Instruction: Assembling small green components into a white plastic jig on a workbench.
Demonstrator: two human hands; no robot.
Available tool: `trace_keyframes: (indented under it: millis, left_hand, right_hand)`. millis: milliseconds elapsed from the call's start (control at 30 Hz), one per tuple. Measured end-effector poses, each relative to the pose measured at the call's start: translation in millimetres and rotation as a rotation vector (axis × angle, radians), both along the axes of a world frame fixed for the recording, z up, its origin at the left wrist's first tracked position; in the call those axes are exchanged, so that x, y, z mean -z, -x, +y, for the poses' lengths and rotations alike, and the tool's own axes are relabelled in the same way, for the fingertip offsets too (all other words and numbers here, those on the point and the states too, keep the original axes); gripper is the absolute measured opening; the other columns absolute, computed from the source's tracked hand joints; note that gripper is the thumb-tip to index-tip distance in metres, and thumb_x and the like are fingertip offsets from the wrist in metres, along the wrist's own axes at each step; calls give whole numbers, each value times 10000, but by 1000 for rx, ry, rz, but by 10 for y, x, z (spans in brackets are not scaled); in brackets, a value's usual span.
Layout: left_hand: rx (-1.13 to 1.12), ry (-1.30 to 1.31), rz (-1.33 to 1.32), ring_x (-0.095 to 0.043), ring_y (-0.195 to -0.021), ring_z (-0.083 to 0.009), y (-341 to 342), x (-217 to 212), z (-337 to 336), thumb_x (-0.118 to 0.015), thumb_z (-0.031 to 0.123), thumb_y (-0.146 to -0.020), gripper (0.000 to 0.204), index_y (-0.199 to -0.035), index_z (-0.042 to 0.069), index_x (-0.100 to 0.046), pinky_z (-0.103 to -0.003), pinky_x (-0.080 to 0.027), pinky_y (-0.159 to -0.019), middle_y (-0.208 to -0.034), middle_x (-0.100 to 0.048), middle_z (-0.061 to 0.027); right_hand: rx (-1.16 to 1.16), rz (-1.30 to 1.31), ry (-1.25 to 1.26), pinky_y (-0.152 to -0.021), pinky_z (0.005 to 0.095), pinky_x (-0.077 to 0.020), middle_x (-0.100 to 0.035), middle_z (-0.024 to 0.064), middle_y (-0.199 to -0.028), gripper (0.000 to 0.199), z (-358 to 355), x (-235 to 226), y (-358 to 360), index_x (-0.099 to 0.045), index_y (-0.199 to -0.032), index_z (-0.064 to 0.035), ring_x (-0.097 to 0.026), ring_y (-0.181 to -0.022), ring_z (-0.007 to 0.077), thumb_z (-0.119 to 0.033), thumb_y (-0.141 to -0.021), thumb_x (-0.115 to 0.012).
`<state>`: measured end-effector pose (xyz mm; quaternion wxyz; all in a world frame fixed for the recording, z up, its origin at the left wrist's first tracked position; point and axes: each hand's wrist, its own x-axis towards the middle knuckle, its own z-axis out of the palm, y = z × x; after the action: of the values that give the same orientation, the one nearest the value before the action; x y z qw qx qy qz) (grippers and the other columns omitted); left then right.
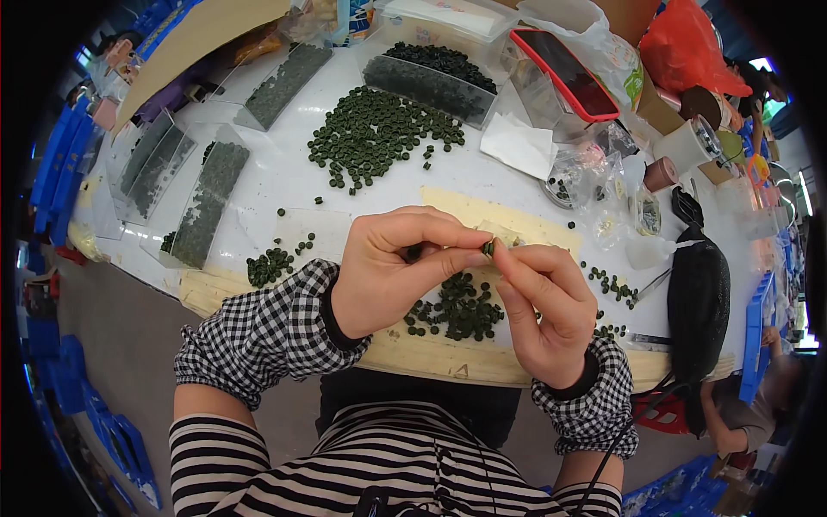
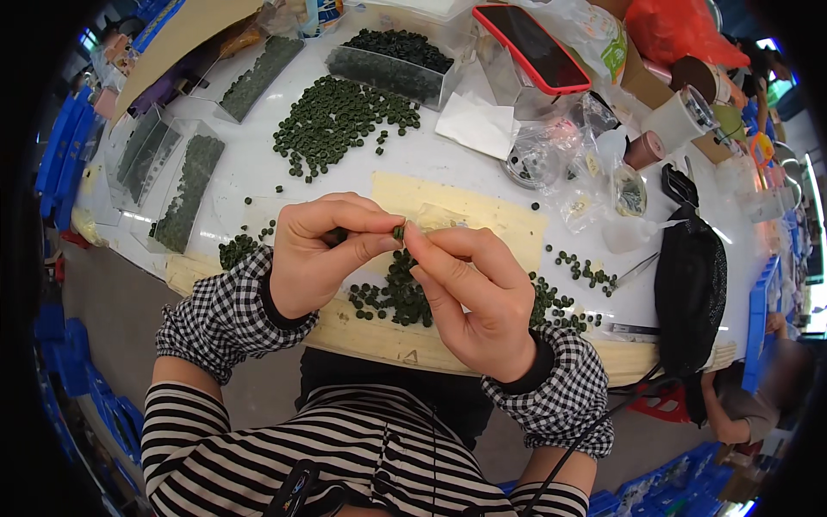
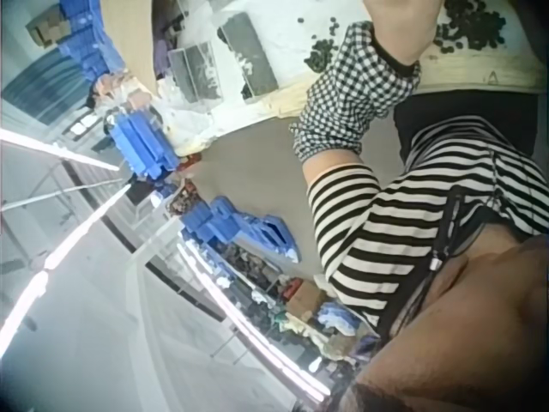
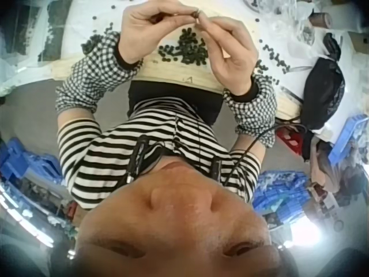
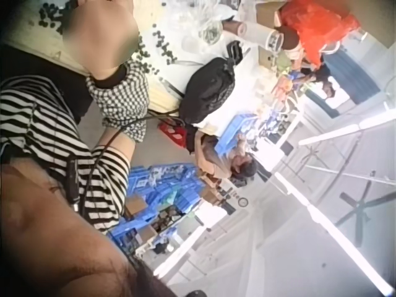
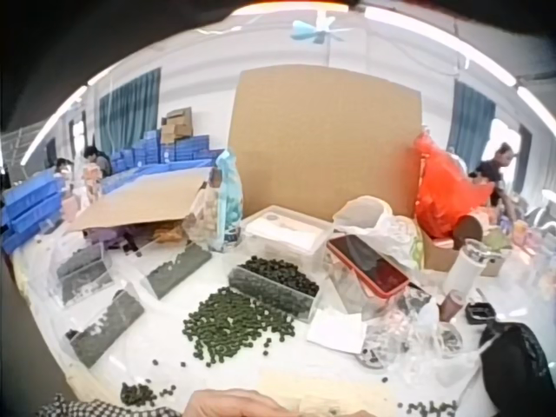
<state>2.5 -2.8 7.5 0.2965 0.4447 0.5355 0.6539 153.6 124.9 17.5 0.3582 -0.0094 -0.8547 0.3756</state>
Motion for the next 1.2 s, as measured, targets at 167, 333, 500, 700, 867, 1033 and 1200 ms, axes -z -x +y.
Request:
trace_keyframes:
  millis: [167,333,500,700,867,1033,1200]
  left_hand:
    - [2,-91,30,-640,-844,-147,4,16,18,-656,-94,-818,210,-1010,-18,-693,-234,-503,-746,-936,-675,-119]
    - [-51,-107,177,-655,-824,-155,8,10,28,-671,-88,-806,212,-1001,-8,-702,-229,-511,-714,-918,-683,-120]
    - [-93,-111,300,-672,-802,-157,17,8,39,-654,-66,-816,218,-1007,21,-713,-242,-528,-693,-879,-704,-104]
    - [-98,-126,357,-676,-804,-158,33,10,48,-654,-66,-814,214,-999,23,-715,-244,-529,-688,-875,-707,-101]
    - [-77,-121,228,-637,-743,-110,22,18,56,-662,-55,-819,207,-1004,24,-715,-212,-492,-646,-871,-693,-85]
    - [-60,-77,137,-532,-656,-47,21,27,42,-674,-47,-817,209,-1011,21,-714,-186,-411,-580,-849,-667,-53]
    - [-51,-77,115,-523,-653,-46,23,20,40,-667,-50,-821,211,-1016,18,-713,-187,-406,-581,-850,-664,-53]
  right_hand:
    - [-23,-14,33,-652,237,-466,-607,91,-934,381,-18,-9,2,-653,-1170,-11,-574,-746,159,81,-800,-660]
    - [-39,-41,93,-650,232,-464,-603,91,-937,368,-29,5,-10,-648,-1172,-4,-574,-752,159,86,-815,-646]
    - [-56,-60,136,-649,229,-463,-603,91,-940,350,-29,0,-17,-647,-1169,2,-573,-757,154,80,-828,-636]
    - [-55,-82,156,-651,229,-465,-607,92,-949,338,-22,-14,-30,-649,-1163,6,-572,-759,153,77,-834,-629]
    - [-61,-62,161,-652,229,-467,-610,93,-949,340,-7,-19,-15,-650,-1164,3,-573,-758,152,77,-833,-629]
    - [-25,-47,104,-643,237,-467,-608,93,-946,356,-24,-23,-19,-653,-1163,0,-567,-742,159,76,-815,-648]
    - [8,-3,2,-631,256,-466,-611,87,-918,381,-19,8,-6,-661,-1153,-10,-564,-726,178,70,-781,-680]
